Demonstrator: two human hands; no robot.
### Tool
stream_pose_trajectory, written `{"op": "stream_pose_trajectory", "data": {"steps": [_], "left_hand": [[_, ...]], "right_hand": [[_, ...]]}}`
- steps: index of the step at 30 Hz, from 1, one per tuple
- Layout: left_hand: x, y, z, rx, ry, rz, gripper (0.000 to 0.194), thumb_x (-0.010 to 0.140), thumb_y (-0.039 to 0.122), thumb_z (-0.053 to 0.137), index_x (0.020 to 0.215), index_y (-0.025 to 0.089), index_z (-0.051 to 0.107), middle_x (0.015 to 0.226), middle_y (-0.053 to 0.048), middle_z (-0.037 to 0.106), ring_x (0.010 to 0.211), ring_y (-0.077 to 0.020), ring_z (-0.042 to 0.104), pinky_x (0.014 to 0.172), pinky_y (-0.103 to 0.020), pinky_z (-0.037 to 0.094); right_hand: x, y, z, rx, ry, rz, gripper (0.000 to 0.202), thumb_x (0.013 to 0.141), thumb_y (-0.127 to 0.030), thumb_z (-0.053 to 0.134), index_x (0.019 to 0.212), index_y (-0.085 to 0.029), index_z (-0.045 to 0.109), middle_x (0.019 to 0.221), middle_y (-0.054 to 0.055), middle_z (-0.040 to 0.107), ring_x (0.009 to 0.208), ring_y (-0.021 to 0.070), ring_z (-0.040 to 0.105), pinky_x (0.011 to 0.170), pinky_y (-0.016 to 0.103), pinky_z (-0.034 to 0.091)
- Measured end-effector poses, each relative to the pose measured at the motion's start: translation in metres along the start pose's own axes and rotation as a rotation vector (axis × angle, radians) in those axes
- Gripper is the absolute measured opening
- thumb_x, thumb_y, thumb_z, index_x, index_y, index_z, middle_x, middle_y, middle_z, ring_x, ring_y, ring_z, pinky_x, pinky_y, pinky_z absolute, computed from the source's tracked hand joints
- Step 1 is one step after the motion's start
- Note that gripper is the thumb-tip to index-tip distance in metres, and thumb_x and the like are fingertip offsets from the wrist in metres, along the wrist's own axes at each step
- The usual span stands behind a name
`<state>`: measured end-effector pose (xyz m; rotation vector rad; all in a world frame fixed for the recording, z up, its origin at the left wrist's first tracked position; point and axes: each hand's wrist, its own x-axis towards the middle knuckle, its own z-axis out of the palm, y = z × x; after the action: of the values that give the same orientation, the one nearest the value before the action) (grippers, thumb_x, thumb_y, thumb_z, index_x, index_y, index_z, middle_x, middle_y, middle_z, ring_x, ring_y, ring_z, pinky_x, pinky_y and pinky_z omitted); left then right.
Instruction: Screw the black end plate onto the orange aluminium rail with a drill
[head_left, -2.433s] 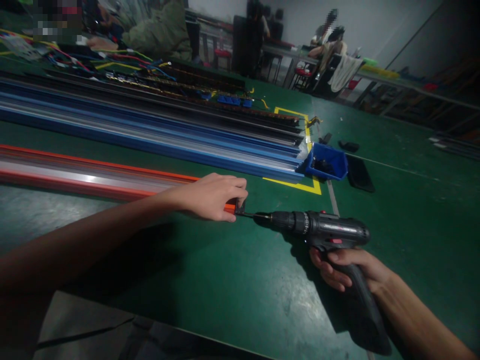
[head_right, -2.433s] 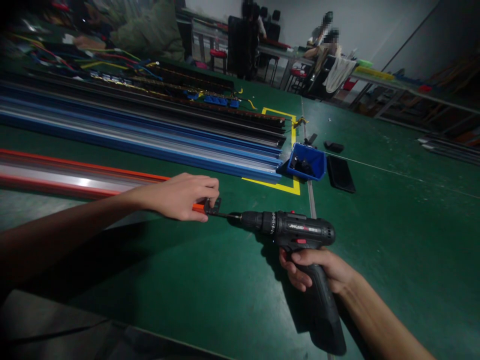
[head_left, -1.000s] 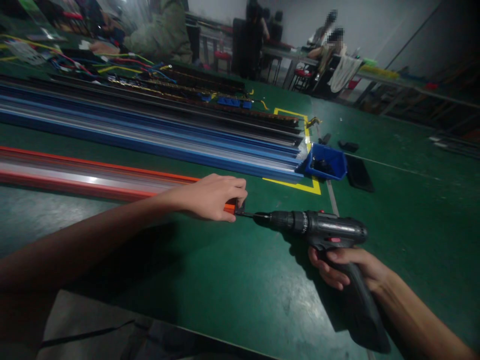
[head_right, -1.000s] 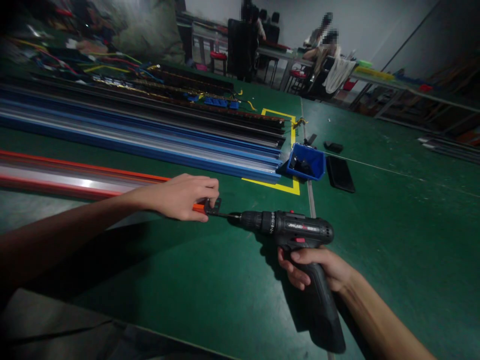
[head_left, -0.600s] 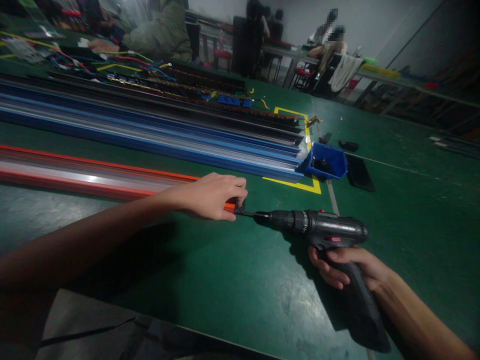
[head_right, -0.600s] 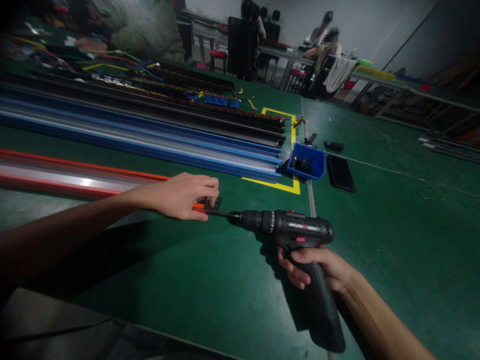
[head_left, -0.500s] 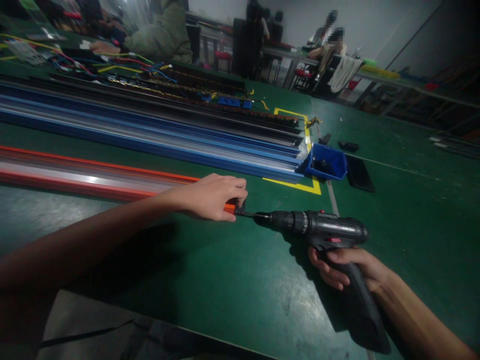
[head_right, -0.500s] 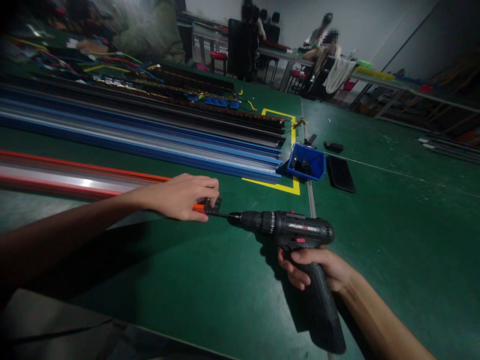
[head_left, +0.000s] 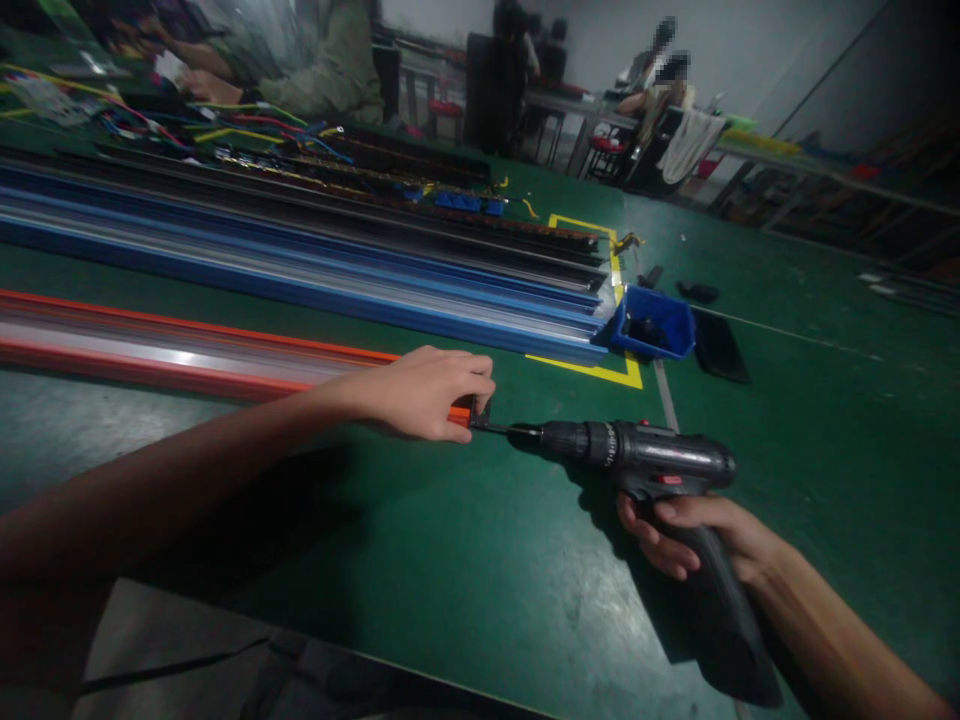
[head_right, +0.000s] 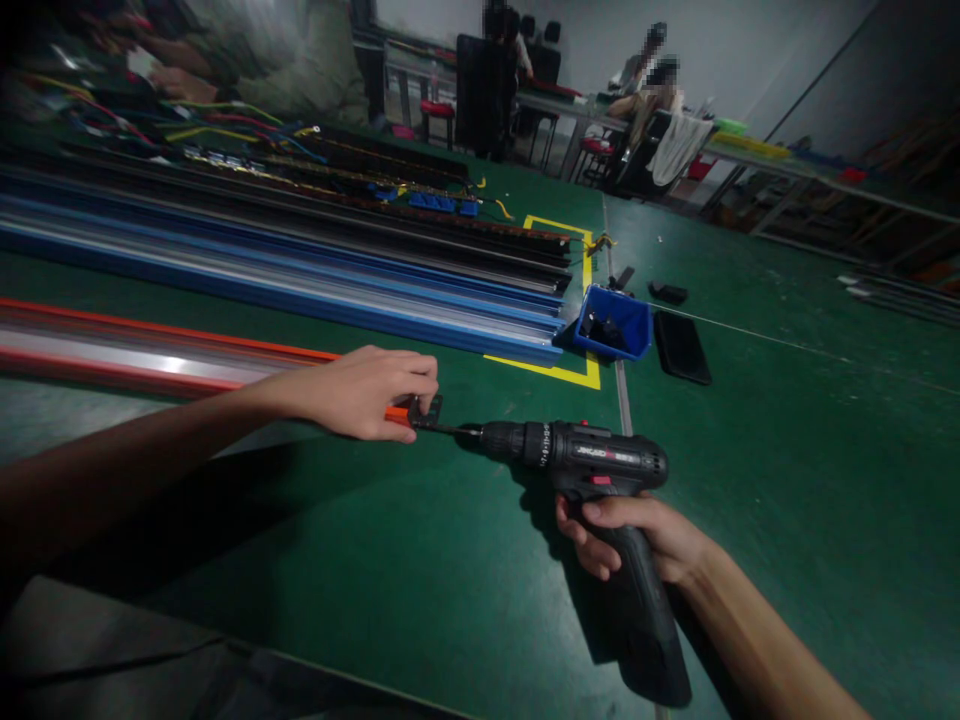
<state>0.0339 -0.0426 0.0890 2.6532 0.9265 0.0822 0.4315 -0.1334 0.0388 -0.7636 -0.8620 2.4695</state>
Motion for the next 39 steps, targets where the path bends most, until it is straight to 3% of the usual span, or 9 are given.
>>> {"op": "stream_pose_trajectory", "data": {"steps": [39], "left_hand": [[0.0002,-0.0008,0.0004,0.001,0.000,-0.002,0.019,0.083,0.041,0.076,0.092,0.027,0.066,0.103,0.001,0.061,0.099,-0.0191,0.061,0.070,-0.032,0.031]], "right_hand": [[0.0010,-0.0014,0.0040,0.003,0.019,-0.002,0.025,0.094,-0.024,0.074,0.111,-0.006,0.077,0.085,0.006,0.067,0.049,0.0033,0.047,0.056,0.019,0.055]]}}
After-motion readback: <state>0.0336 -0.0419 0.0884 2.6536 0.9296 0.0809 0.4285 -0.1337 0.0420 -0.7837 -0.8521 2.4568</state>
